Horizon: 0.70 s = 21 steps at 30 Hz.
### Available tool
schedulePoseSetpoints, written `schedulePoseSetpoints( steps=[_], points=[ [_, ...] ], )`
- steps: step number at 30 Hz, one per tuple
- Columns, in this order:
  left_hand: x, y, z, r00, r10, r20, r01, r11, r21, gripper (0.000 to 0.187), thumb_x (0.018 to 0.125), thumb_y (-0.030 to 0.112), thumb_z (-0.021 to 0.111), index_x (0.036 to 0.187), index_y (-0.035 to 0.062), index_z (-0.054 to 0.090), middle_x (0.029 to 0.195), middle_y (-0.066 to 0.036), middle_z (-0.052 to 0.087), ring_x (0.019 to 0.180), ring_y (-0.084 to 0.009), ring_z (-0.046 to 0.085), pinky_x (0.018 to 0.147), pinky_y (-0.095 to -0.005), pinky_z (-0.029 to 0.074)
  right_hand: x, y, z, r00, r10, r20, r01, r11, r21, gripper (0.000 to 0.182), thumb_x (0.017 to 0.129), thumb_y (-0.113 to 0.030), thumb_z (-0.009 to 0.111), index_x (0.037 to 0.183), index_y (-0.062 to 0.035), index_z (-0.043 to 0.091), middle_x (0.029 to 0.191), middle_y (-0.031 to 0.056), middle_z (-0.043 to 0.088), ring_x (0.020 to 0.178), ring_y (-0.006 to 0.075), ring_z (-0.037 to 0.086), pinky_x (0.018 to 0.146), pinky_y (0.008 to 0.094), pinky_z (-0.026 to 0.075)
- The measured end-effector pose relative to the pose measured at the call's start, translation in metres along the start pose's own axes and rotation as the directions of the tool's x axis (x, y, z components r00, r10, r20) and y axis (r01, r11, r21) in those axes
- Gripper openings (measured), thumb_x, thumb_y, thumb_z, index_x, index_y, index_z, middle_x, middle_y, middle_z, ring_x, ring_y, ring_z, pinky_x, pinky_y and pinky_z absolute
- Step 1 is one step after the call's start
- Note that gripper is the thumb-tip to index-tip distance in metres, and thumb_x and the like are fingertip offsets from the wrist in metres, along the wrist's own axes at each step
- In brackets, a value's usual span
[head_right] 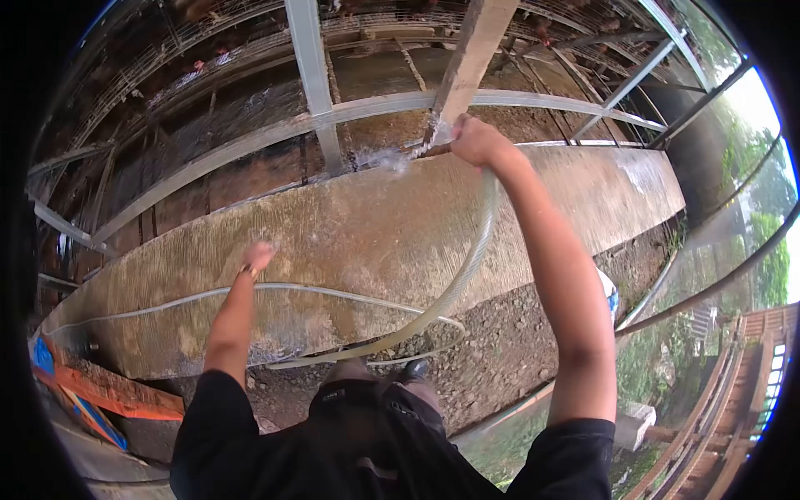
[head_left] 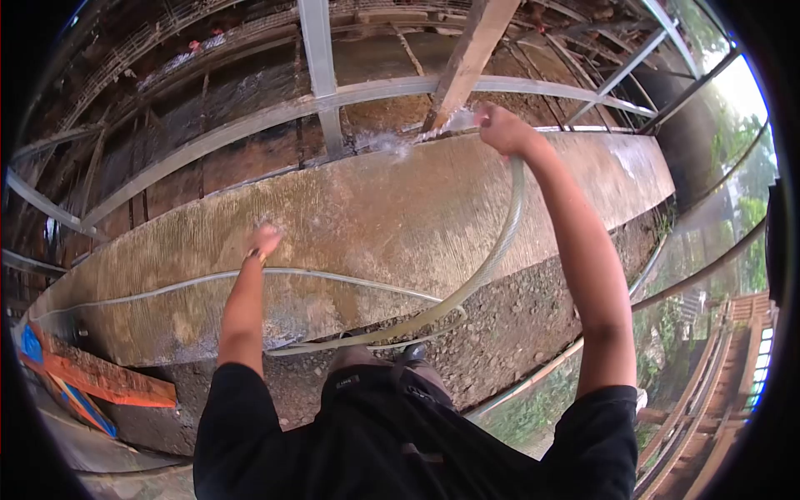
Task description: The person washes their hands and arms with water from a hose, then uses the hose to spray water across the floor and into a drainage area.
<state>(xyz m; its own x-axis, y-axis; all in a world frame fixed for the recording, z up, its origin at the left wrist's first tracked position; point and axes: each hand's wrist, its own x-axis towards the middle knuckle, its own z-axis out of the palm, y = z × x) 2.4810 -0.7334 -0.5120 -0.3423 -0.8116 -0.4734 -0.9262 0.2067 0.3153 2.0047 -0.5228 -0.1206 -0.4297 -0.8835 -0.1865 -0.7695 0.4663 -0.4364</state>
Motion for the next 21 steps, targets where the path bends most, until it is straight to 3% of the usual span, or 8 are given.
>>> schedulePoseSetpoints(
  steps=[1,2,3,4,5,14,18,21],
  points=[
    [-0.011,-0.065,0.031,0.995,-0.083,0.055,0.09,0.988,-0.129,0.047,0.082,0.053,0.061,0.097,0.0093,0.07,0.098,-0.014,0.067,0.089,-0.029,0.062,0.083,-0.0363,0.048,0.005,0.003,-0.002,1.0,-0.001,0.001,0.001,1.0,0.006,0.036,0.078,-0.008,0.049,0.112,-0.001,0.055,0.081,0.0167,0.061,0.054,0.024,0.06,0.045,0.0382,0.048],
    [-0.038,-0.136,0.077,0.993,-0.118,0.003,0.089,0.738,-0.669,0.053,0.086,0.049,0.061,0.123,0.0122,0.059,0.127,-0.014,0.058,0.116,-0.0253,0.054,0.093,-0.0408,0.043,0.01,0.005,-0.002,1.0,0.0,0.002,0.0,1.0,0.013,0.035,0.077,-0.008,0.049,0.111,-0.0005,0.055,0.08,0.0167,0.061,0.053,0.0241,0.06,0.044,0.0385,0.048],
    [-0.075,-0.2,0.112,0.953,-0.144,0.265,0.289,0.183,-0.94,0.065,0.088,0.051,0.057,0.139,0.0137,0.044,0.149,-0.006,0.037,0.133,-0.0268,0.039,0.108,-0.0446,0.03,0.014,0.006,-0.002,1.0,-0.005,0.021,0.006,1.0,-0.006,0.035,0.077,-0.008,0.048,0.111,-0.0002,0.055,0.08,0.0166,0.06,0.052,0.024,0.06,0.044,0.0385,0.048],
    [-0.178,-0.141,0.055,0.781,-0.386,0.491,0.407,-0.281,-0.869,0.053,0.093,0.046,0.051,0.139,0.0205,0.046,0.134,-0.005,0.054,0.125,-0.0206,0.044,0.106,-0.0356,0.031,0.02,0.007,-0.001,0.999,-0.009,0.038,0.01,1.0,-0.025,0.035,0.077,-0.008,0.048,0.11,0.0001,0.054,0.08,0.0165,0.06,0.052,0.0239,0.059,0.043,0.0385,0.047],
    [-0.214,-0.188,0.081,0.737,-0.407,0.539,0.45,-0.301,-0.841,0.055,0.091,0.045,0.053,0.139,0.0198,0.046,0.134,-0.006,0.054,0.125,-0.0215,0.045,0.105,-0.0361,0.031,0.025,0.007,0.001,0.999,-0.009,0.054,0.011,0.999,-0.043,0.035,0.076,-0.007,0.048,0.11,0.0005,0.054,0.08,0.0164,0.06,0.051,0.0238,0.059,0.043,0.0384,0.047],
    [-0.403,-0.25,0.245,0.37,-0.714,0.595,0.853,0.007,-0.522,0.07,0.077,0.035,0.068,0.139,0.0134,0.045,0.13,-0.013,0.055,0.12,-0.0298,0.05,0.101,-0.0402,0.038,0.076,0.0,0.034,0.991,-0.022,0.135,0.031,0.997,-0.067,0.036,0.076,-0.006,0.044,0.11,0.001,0.052,0.08,0.0185,0.059,0.047,0.0237,0.056,0.041,0.0385,0.045],
    [-0.353,-0.235,0.288,0.608,-0.685,0.401,0.782,0.432,-0.449,0.078,0.07,0.03,0.075,0.138,0.0106,0.044,0.128,-0.016,0.056,0.118,-0.0335,0.052,0.1,-0.042,0.041,0.098,-0.015,0.048,0.988,-0.006,0.157,0.019,0.996,-0.082,0.035,0.079,-0.007,0.042,0.112,-0.0005,0.05,0.079,0.0176,0.058,0.045,0.0233,0.055,0.04,0.0377,0.045],
    [-0.308,-0.198,0.273,0.908,-0.395,0.141,0.42,0.858,-0.295,0.09,0.064,0.034,0.08,0.141,0.0134,0.04,0.139,-0.017,0.046,0.128,-0.0351,0.044,0.106,-0.0444,0.037,0.102,-0.025,0.057,0.987,0.005,0.163,0.005,0.998,-0.06,0.031,0.084,-0.009,0.039,0.113,-0.0034,0.05,0.077,0.0161,0.056,0.044,0.0226,0.054,0.039,0.0373,0.045]
  ],
)
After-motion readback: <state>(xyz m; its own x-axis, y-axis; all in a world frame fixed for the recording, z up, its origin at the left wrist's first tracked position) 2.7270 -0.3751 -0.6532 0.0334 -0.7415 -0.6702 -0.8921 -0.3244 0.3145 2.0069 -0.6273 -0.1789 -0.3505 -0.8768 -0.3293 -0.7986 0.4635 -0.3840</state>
